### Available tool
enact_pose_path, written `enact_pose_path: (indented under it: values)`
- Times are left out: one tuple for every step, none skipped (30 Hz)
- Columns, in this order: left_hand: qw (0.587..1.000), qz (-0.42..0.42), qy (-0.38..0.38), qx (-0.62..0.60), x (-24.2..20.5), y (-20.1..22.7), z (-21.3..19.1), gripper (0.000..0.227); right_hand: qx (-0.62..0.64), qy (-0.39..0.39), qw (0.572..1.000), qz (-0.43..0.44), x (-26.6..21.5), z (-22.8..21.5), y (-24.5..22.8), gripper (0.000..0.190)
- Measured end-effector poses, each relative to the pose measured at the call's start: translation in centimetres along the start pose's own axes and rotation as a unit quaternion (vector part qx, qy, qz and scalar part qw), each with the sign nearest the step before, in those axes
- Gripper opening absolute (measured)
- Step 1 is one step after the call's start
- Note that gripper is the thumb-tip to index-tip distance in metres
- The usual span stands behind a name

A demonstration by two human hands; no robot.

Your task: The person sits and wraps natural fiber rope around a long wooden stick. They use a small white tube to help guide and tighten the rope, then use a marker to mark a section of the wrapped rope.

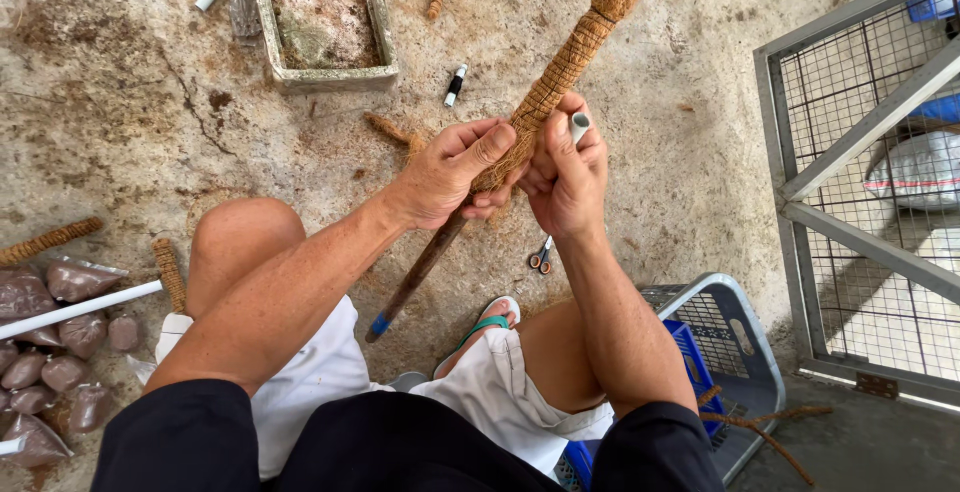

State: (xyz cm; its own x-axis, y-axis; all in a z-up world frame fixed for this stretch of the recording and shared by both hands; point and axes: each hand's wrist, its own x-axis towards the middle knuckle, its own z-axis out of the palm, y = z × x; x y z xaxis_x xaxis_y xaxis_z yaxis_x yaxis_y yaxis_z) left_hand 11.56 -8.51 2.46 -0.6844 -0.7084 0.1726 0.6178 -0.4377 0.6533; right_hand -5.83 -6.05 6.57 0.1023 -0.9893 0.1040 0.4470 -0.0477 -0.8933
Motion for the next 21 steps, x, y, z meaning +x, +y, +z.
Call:
enact_pose_path:
  values:
    - [1.0,-0.001,0.0,-0.005,0.0,0.2,0.1,0.038,0.018,0.006,1.0,0.004,0.1,0.3,-0.2,0.023]
    - [1.0,-0.002,0.0,-0.009,0.0,0.4,0.1,0.037,0.035,0.013,0.999,0.009,0.2,0.7,-0.3,0.025]
    - [1.0,0.013,-0.005,-0.002,0.0,0.6,0.1,0.037,0.033,0.034,0.999,0.02,0.2,0.9,-0.4,0.027]
    - [1.0,0.028,-0.009,0.006,0.0,0.8,-0.1,0.036,0.03,0.054,0.998,0.03,0.4,1.2,-0.4,0.03]
    - [0.999,0.041,-0.013,0.013,-0.1,1.0,-0.2,0.036,0.027,0.076,0.996,0.041,0.4,1.5,-0.4,0.032]
    - [0.999,0.044,-0.004,0.02,0.0,1.1,-0.3,0.035,0.019,0.084,0.995,0.048,0.5,1.6,-0.4,0.032]
    - [0.999,0.045,0.005,0.026,0.1,1.2,-0.4,0.035,0.011,0.093,0.994,0.054,0.6,1.7,-0.4,0.032]
    - [0.998,0.046,0.015,0.032,0.1,1.2,-0.5,0.034,0.003,0.102,0.993,0.061,0.6,1.8,-0.5,0.031]
    - [0.997,0.051,0.026,0.06,0.3,1.2,-0.6,0.033,0.004,0.107,0.992,0.062,0.7,1.8,-0.5,0.032]
    - [0.994,0.056,0.038,0.088,0.4,1.1,-0.6,0.032,0.004,0.113,0.992,0.064,0.8,1.8,-0.6,0.032]
    - [0.99,0.061,0.05,0.115,0.5,1.0,-0.7,0.031,0.003,0.118,0.991,0.066,0.8,1.7,-0.7,0.032]
    - [0.978,0.071,0.077,0.178,0.6,0.9,-0.6,0.03,-0.006,0.104,0.993,0.055,0.8,1.8,-0.6,0.033]
    - [0.961,0.083,0.102,0.242,0.9,0.8,-0.6,0.029,-0.016,0.089,0.995,0.042,1.0,2.0,-0.5,0.034]
    - [0.939,0.095,0.128,0.304,1.2,0.7,-0.5,0.029,-0.025,0.073,0.997,0.029,1.1,2.2,-0.4,0.035]
    - [0.921,0.12,0.146,0.34,1.2,0.4,-0.4,0.027,-0.029,0.092,0.995,0.034,1.0,2.4,-0.2,0.027]
    - [0.901,0.146,0.163,0.375,1.2,0.1,-0.3,0.026,-0.033,0.111,0.992,0.04,1.0,2.6,0.1,0.02]
    - [0.878,0.171,0.182,0.408,1.1,-0.2,-0.2,0.025,-0.038,0.13,0.99,0.046,0.9,2.8,0.4,0.017]
    - [0.851,0.213,0.191,0.44,1.3,-0.4,-0.2,0.023,-0.037,0.13,0.99,0.046,0.9,2.8,0.6,0.016]
    - [0.821,0.255,0.199,0.471,1.5,-0.6,-0.1,0.021,-0.036,0.129,0.99,0.046,1.0,2.8,0.8,0.017]
    - [0.787,0.296,0.207,0.5,1.6,-0.7,0.0,0.02,-0.036,0.128,0.99,0.046,1.1,2.8,1.1,0.017]
    - [0.776,0.294,0.223,0.512,1.6,-0.8,0.1,0.02,-0.043,0.119,0.991,0.036,1.2,2.7,1.4,0.014]
